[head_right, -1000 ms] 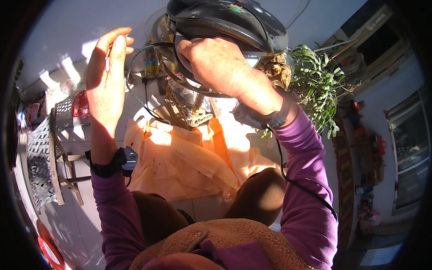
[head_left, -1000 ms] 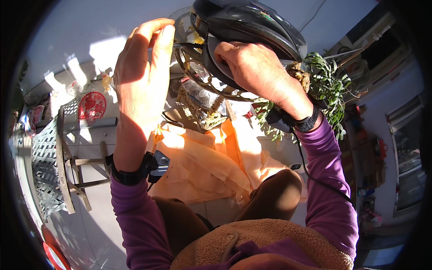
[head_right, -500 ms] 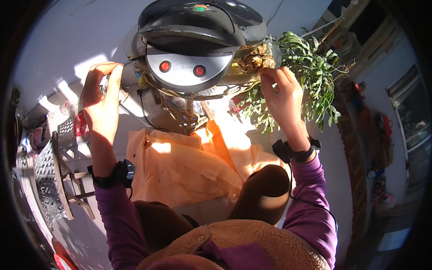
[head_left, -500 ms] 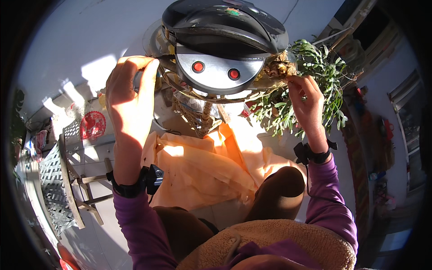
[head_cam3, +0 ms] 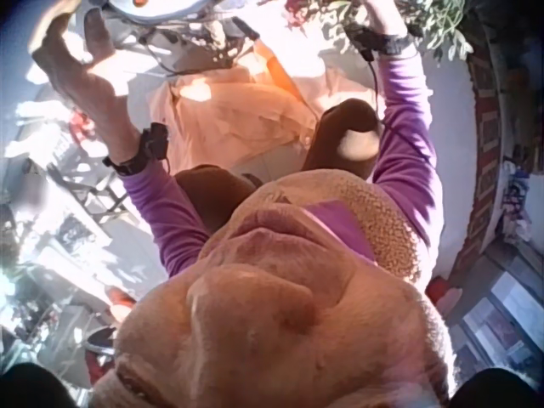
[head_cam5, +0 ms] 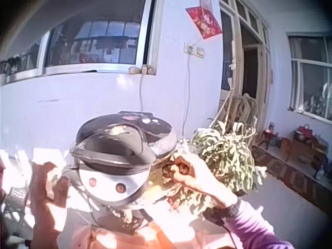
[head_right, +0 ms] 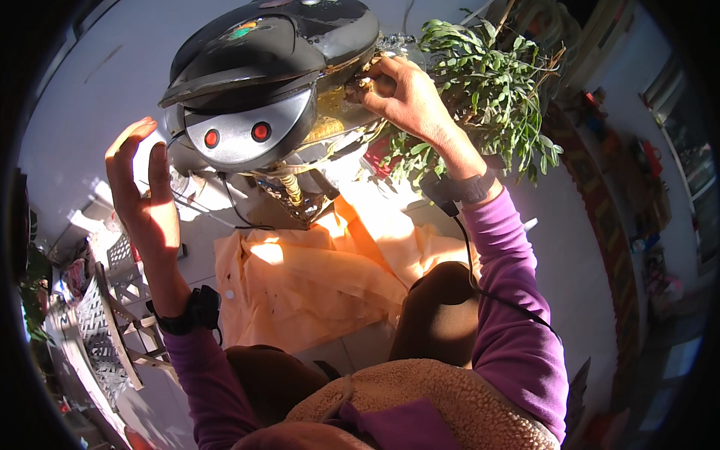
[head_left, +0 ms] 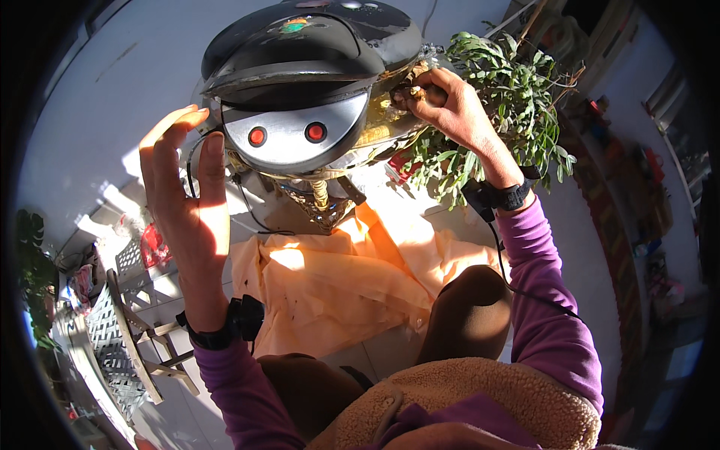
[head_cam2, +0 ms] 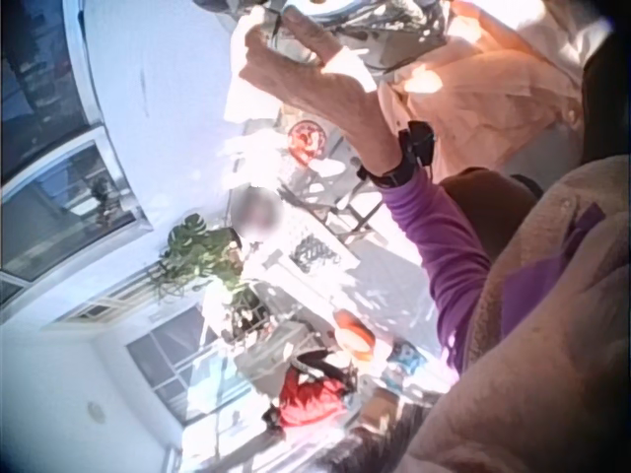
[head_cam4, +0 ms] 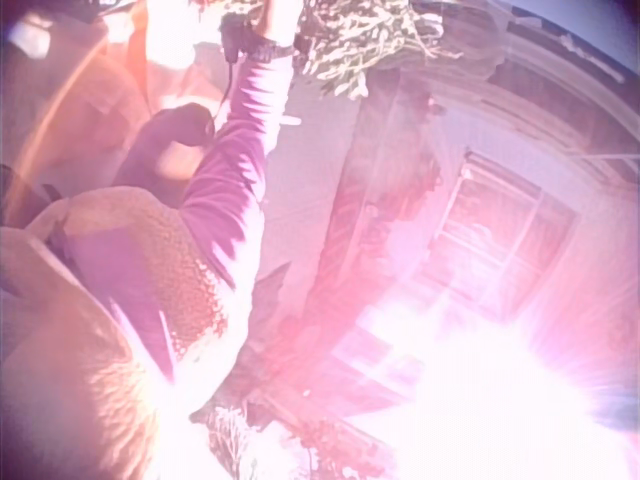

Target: The person cleans a black motorcycle helmet by hand, using a white spray bottle and a brown cloth. They spray foam onto the helmet's visor and shell, then wipe and scrub the surfaces repeatedly.

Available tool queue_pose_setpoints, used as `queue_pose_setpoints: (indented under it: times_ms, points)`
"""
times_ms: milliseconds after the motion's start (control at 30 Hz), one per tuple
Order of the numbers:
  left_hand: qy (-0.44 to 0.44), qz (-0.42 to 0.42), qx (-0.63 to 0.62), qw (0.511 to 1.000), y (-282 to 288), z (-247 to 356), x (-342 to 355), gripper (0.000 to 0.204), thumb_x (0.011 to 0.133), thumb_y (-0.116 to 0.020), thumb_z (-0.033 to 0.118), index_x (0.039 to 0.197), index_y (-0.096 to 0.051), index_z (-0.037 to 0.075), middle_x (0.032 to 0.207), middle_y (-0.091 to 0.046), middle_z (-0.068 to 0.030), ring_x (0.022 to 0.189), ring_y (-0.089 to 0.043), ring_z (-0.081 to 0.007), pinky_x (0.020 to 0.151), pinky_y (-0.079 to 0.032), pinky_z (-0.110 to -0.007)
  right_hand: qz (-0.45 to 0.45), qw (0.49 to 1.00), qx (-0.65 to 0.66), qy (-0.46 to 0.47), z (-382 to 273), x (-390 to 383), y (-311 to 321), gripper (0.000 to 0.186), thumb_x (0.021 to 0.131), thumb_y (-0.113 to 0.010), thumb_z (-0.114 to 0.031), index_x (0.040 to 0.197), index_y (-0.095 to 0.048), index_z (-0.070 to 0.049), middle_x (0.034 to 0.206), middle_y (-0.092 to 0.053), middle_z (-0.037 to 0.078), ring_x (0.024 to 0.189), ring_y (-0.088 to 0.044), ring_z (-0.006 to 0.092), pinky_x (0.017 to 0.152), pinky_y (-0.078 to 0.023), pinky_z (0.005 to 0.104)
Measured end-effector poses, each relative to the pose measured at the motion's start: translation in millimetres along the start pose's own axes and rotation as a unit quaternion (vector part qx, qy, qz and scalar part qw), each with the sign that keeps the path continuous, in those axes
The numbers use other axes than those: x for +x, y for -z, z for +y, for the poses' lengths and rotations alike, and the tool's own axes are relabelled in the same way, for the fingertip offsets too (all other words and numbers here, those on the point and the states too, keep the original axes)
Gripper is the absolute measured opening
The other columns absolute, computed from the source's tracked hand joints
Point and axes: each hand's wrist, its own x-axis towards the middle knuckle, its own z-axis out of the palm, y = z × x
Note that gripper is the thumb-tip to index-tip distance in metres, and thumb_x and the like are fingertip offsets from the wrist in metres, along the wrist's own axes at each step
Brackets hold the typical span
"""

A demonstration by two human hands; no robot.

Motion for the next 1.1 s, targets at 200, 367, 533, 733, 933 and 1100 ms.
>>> queue_pose_setpoints:
  times_ms: [200,367,533,733,933,1100]
  points:
    - [-0.040,-0.042,0.059,0.997,-9.5,6.5,1.8,0.037,0.093,-0.072,0.016,0.127,-0.062,0.006,0.134,-0.059,-0.0141,0.122,-0.055,-0.0294,0.104,-0.044,-0.040,-0.009,0.967,-0.084,0.241,-22.6,-15.5,-24.0,0.029,0.084,-0.077,-0.016,0.107,-0.066,-0.003,0.098,-0.064,0.011,0.093,-0.058,0.0312,0.085,-0.048,0.0396]
    - [-0.081,-0.009,-0.009,0.997,-20.5,6.7,9.2,0.047,0.095,-0.068,0.016,0.137,-0.055,0.001,0.140,-0.056,-0.0166,0.131,-0.053,-0.0344,0.111,-0.039,-0.042,-0.040,0.949,-0.107,0.294,-27.4,-18.1,-3.7,0.033,0.080,-0.075,-0.007,0.112,-0.068,-0.004,0.107,-0.065,0.012,0.101,-0.058,0.0327,0.091,-0.049,0.0404]
    - [-0.109,-0.053,-0.001,0.993,-26.6,8.8,17.5,0.040,0.094,-0.060,0.006,0.133,-0.060,0.002,0.136,-0.061,-0.0177,0.126,-0.057,-0.0334,0.107,-0.043,-0.041,-0.006,0.958,-0.134,0.253,-38.2,-25.2,-14.8,0.029,0.077,-0.076,-0.004,0.105,-0.070,-0.006,0.112,-0.065,0.007,0.104,-0.058,0.0305,0.091,-0.050,0.0397]
    - [-0.135,-0.063,0.045,0.988,-21.9,6.9,29.3,0.036,0.093,-0.066,0.010,0.129,-0.064,0.005,0.127,-0.064,-0.0173,0.115,-0.062,-0.0325,0.100,-0.048,-0.040,-0.019,0.966,-0.085,0.244,-26.4,-25.5,-18.5,0.029,0.078,-0.074,-0.004,0.106,-0.067,-0.005,0.107,-0.062,0.010,0.100,-0.058,0.0309,0.089,-0.050,0.0392]
    - [-0.167,-0.149,0.058,0.973,-6.5,0.6,58.0,0.024,0.092,-0.065,0.009,0.114,-0.071,0.003,0.113,-0.067,-0.0139,0.106,-0.063,-0.0292,0.094,-0.048,-0.036,0.062,0.986,-0.051,0.143,-11.1,-35.7,-18.3,0.029,0.079,-0.074,-0.005,0.107,-0.067,-0.002,0.102,-0.061,0.012,0.096,-0.060,0.0315,0.089,-0.050,0.0393]
    - [-0.163,-0.216,0.043,0.962,1.1,6.6,74.4,0.028,0.088,-0.066,0.005,0.114,-0.072,0.003,0.102,-0.066,-0.0122,0.095,-0.063,-0.0283,0.088,-0.048,-0.033,0.131,0.963,-0.044,0.231,-14.5,-44.1,-27.8,0.034,0.072,-0.077,-0.006,0.104,-0.066,-0.003,0.103,-0.062,0.011,0.096,-0.060,0.0318,0.083,-0.051,0.0400]
